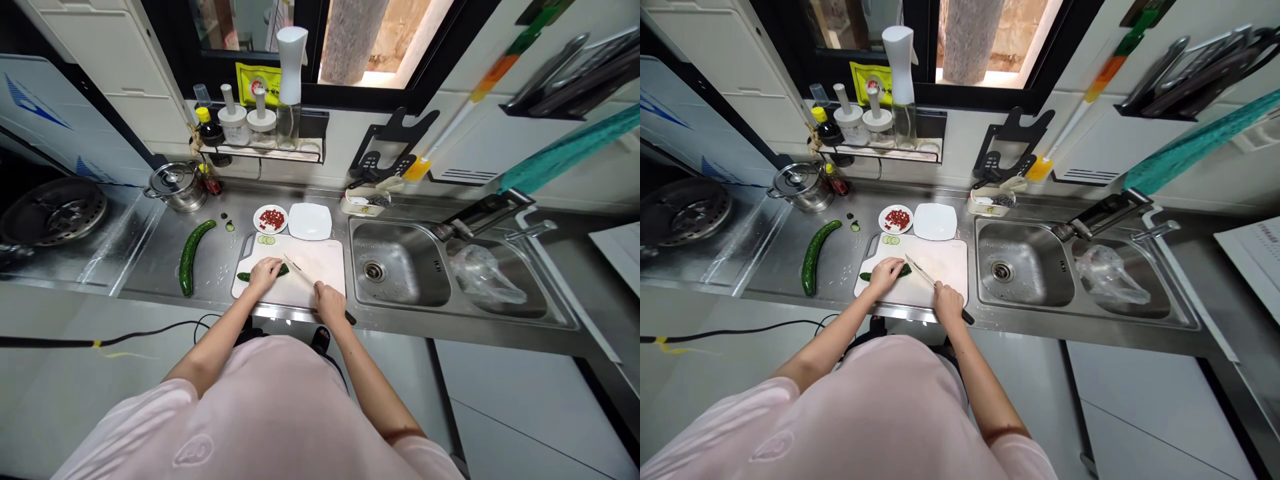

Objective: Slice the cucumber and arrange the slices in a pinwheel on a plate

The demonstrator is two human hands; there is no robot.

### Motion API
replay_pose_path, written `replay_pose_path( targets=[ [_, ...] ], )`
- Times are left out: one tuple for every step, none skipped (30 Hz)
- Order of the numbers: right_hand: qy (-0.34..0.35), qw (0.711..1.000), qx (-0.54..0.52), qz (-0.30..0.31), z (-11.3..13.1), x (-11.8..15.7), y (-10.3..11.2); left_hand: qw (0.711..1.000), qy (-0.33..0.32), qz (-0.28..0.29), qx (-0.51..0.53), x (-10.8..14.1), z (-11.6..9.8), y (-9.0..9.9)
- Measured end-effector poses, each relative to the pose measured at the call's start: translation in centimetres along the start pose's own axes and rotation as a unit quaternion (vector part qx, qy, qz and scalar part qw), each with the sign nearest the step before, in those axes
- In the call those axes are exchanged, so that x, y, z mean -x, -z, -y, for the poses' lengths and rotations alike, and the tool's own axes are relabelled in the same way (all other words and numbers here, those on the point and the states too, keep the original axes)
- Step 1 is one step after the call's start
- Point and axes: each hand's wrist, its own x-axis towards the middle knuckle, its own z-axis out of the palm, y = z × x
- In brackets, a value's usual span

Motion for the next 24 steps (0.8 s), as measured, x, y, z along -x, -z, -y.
replay_pose_path(
  targets=[
    [0.001,1.0,0.001,-0.011,0.0,0.0,0.0,1.0,0.009,-0.011,0.009,0.0,0.0,0.1],
    [0.001,1.0,0.002,-0.023,0.0,0.1,0.0,0.999,0.02,-0.024,0.019,-0.1,-0.1,0.2],
    [0.001,0.999,0.002,-0.037,0.0,0.1,-0.1,0.998,0.031,-0.037,0.031,-0.1,-0.1,0.3],
    [0.0,0.999,0.003,-0.052,-0.1,0.1,-0.2,0.997,0.045,-0.05,0.044,-0.1,-0.2,0.4],
    [-0.001,0.998,0.003,-0.07,-0.1,0.1,-0.4,0.995,0.059,-0.06,0.058,-0.2,-0.3,0.5],
    [-0.001,0.996,0.003,-0.089,-0.2,0.1,-0.6,0.992,0.074,-0.065,0.073,-0.2,-0.5,0.6],
    [-0.001,0.994,0.003,-0.109,-0.2,0.0,-0.8,0.99,0.085,-0.067,0.087,-0.2,-0.7,0.7],
    [0.0,0.992,0.002,-0.127,-0.3,-0.1,-1.0,0.989,0.09,-0.067,0.096,-0.2,-0.9,0.8],
    [0.001,0.99,0.001,-0.142,-0.4,-0.1,-1.2,0.989,0.088,-0.064,0.1,-0.3,-1.2,0.9],
    [0.003,0.988,0.0,-0.155,-0.5,-0.2,-1.4,0.991,0.077,-0.06,0.096,-0.3,-1.5,1.1],
    [0.006,0.986,-0.001,-0.164,-0.6,-0.3,-1.5,0.993,0.059,-0.053,0.087,-0.4,-1.8,1.3],
    [0.009,0.985,-0.002,-0.173,-0.7,-0.4,-1.7,0.996,0.037,-0.043,0.073,-0.4,-2.2,1.5],
    [0.014,0.983,-0.003,-0.181,-0.8,-0.4,-1.8,0.998,0.015,-0.029,0.058,-0.5,-2.6,1.7],
    [0.02,0.982,-0.004,-0.189,-1.0,-0.4,-1.9,0.999,-0.007,-0.013,0.045,-0.6,-2.9,1.9],
    [0.026,0.98,-0.004,-0.197,-1.1,-0.4,-2.0,0.999,-0.025,0.002,0.034,-0.8,-3.3,2.1],
    [0.033,0.978,-0.004,-0.204,-1.3,-0.3,-2.0,0.999,-0.04,0.016,0.024,-0.9,-3.6,2.2],
    [0.039,0.977,-0.004,-0.209,-1.4,-0.3,-2.1,0.998,-0.052,0.029,0.017,-1.1,-3.9,2.3],
    [0.045,0.976,-0.003,-0.213,-1.6,-0.2,-2.1,0.997,-0.059,0.04,0.012,-1.2,-4.1,2.4],
    [0.05,0.975,-0.001,-0.215,-1.8,-0.2,-2.2,0.997,-0.064,0.051,0.009,-1.4,-4.3,2.5],
    [0.053,0.975,0.0,-0.217,-1.9,-0.2,-2.3,0.996,-0.067,0.061,0.008,-1.5,-4.4,2.5],
    [0.056,0.975,0.001,-0.217,-2.0,-0.1,-2.3,0.995,-0.066,0.071,0.008,-1.6,-4.6,2.4],
    [0.057,0.974,0.001,-0.217,-2.1,-0.1,-2.4,0.995,-0.063,0.08,0.01,-1.8,-4.6,2.4],
    [0.057,0.974,0.001,-0.217,-2.2,-0.1,-2.5,0.994,-0.06,0.088,0.012,-1.9,-4.7,2.4],
    [0.057,0.974,0.0,-0.217,-2.3,-0.1,-2.6,0.994,-0.055,0.095,0.016,-2.0,-4.7,2.3]
  ],
)
